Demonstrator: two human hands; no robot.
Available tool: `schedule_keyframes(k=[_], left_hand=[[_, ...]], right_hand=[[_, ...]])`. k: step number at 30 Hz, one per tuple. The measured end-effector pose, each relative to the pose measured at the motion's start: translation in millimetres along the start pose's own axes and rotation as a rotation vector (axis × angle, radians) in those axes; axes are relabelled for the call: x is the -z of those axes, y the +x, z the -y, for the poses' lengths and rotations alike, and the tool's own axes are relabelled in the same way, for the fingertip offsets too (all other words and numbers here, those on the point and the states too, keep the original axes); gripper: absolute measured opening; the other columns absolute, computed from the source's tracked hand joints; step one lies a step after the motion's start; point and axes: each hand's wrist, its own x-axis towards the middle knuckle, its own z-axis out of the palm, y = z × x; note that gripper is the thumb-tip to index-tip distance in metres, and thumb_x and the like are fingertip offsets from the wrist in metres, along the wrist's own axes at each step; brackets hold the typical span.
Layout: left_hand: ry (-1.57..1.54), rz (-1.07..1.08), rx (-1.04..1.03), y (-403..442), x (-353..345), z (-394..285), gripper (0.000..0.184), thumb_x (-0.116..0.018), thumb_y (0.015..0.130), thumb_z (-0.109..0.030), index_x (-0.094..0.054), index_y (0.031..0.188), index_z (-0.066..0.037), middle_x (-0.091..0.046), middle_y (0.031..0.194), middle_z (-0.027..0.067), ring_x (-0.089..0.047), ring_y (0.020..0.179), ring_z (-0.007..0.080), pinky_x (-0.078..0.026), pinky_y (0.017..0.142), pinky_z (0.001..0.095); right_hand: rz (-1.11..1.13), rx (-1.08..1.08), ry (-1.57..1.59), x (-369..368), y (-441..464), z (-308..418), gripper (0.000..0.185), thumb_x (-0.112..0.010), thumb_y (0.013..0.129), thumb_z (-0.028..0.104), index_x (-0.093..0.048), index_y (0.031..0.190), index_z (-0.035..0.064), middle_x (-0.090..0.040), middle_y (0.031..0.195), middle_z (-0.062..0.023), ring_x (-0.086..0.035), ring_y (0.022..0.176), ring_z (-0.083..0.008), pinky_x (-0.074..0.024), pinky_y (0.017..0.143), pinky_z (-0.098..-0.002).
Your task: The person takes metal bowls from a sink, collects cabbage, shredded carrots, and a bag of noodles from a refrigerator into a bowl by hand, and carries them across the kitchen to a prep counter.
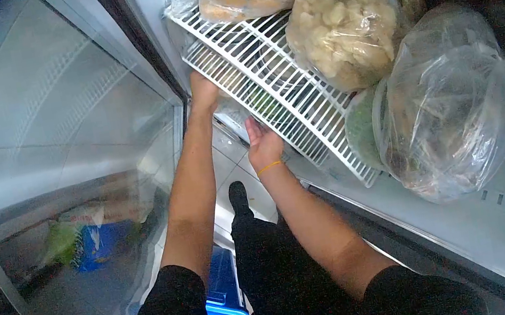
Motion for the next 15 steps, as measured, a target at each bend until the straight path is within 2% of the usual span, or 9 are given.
schedule_keyframes(k=[1,4,7,10,13,15], left_hand=[[-0.134,-0.024,0.05,-2,-2,-2,0.024,-0.069,0.089,-0.008,-0.069,0.112,0.0,-0.073,0.102,0.0068,-0.068,0.089,0.0172,-0.055,0.081,0.0322],[-0.224,0.004,0.048,-10,-2,-9,0.031,-0.069,0.087,0.0,-0.066,0.119,0.0,-0.072,0.106,0.007,-0.069,0.094,0.0179,-0.055,0.085,0.0314],[-0.308,-0.133,0.032,-44,-10,-27,0.046,-0.068,0.085,0.006,-0.059,0.129,0.0,-0.07,0.115,0.0089,-0.069,0.101,0.0202,-0.055,0.09,0.0316],[-0.379,-0.198,0.124,-71,-2,-14,0.053,-0.068,0.085,0.007,-0.053,0.136,0.0,-0.067,0.124,0.0109,-0.067,0.11,0.0225,-0.054,0.096,0.0336],[-0.56,-0.304,0.064,-100,-5,1,0.057,-0.067,0.085,0.007,-0.05,0.139,0.0,-0.065,0.127,0.0123,-0.065,0.114,0.0241,-0.052,0.101,0.0357],[-0.623,-0.358,0.113,-116,-4,16,0.059,-0.068,0.086,0.007,-0.049,0.141,0.0,-0.063,0.129,0.0125,-0.064,0.117,0.0246,-0.05,0.103,0.0367]], right_hand=[[-0.003,0.006,-0.014,-3,-2,0,0.041,-0.054,0.104,0.034,-0.055,0.131,0.0042,-0.059,0.123,-0.0132,-0.061,0.112,-0.0277,-0.0536,0.104,-0.0429],[-0.018,0.053,-0.039,-10,-10,2,0.04,-0.054,0.103,0.035,-0.057,0.129,0.0033,-0.06,0.122,-0.0136,-0.061,0.11,-0.027,-0.0535,0.105,-0.043],[-0.078,0.056,-0.01,-9,-7,2,0.032,-0.053,0.105,0.028,-0.061,0.116,-0.0007,-0.065,0.117,-0.0151,-0.066,0.109,-0.0311,-0.0611,0.096,-0.044],[-0.038,0.045,-0.027,-9,-9,6,0.033,-0.054,0.104,0.029,-0.061,0.119,-0.0003,-0.066,0.117,-0.0142,-0.066,0.107,-0.0296,-0.0602,0.097,-0.0427],[-0.042,0.045,-0.04,-5,-7,8,0.033,-0.057,0.103,0.028,-0.061,0.12,0.0,-0.066,0.117,-0.0142,-0.066,0.107,-0.0284,-0.0591,0.098,-0.0421],[-0.029,0.058,-0.05,-2,-2,8,0.032,-0.058,0.103,0.027,-0.061,0.121,0.0008,-0.066,0.117,-0.0135,-0.066,0.107,-0.0283,-0.0586,0.099,-0.0428]])
